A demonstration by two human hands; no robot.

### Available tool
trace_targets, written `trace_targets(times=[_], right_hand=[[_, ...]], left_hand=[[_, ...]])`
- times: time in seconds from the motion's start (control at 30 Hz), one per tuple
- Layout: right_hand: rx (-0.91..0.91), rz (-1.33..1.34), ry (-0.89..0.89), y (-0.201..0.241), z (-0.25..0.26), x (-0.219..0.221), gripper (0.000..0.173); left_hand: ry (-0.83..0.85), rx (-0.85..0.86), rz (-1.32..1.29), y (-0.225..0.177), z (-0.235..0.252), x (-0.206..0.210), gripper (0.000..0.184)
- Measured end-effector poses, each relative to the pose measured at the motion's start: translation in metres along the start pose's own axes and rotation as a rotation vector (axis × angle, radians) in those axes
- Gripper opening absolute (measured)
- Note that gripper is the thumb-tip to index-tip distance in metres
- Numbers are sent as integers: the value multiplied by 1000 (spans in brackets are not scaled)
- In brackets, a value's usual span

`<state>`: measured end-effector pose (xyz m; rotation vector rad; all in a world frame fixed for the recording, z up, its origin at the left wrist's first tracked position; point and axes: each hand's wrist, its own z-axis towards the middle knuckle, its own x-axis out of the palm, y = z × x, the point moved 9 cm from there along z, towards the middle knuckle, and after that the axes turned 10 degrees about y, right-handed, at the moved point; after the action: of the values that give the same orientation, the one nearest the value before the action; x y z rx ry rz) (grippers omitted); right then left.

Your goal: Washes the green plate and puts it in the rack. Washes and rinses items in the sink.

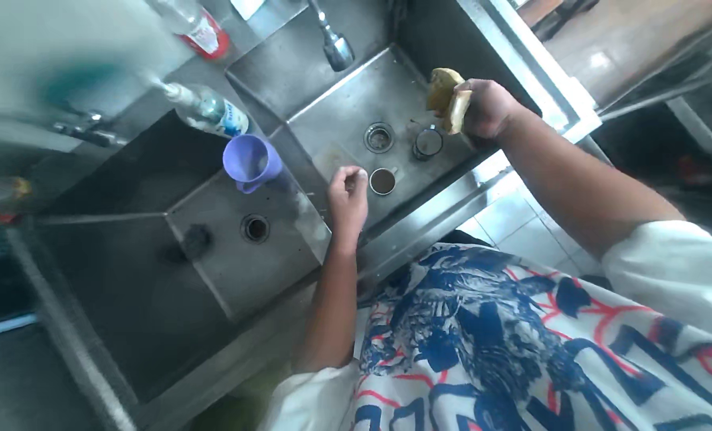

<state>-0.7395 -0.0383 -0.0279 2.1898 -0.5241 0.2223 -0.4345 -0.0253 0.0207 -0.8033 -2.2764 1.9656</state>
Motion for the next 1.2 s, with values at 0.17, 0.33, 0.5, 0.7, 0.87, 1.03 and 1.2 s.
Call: trace_targets(times=[0.17, 0.33, 0.5, 0.7, 0.87, 1.03, 1.2], right_hand=[[-7, -254, -69, 13, -7, -33, 43], [43, -512, -23, 9, 17, -27, 59], [-59, -887, 210, -21, 51, 31, 74], [-125, -1219, 406, -62, 41, 126, 70], [-502, -1533, 747, -86, -26, 274, 59], [-696, -1734, 896, -119, -34, 351, 57], [-620, -1829, 942, -118, -35, 348, 56]], left_hand=[[65, -159, -41, 12, 6, 25, 21], [93, -241, -11, 9, 5, 34, 20], [-82, -208, 60, 8, -43, -6, 15], [-288, -162, 9, 24, -115, -56, 18], [-422, -142, -2, 55, -165, -102, 18], [-477, -178, -2, 81, -203, -148, 18], [-500, -207, 23, 103, -231, -171, 23]])
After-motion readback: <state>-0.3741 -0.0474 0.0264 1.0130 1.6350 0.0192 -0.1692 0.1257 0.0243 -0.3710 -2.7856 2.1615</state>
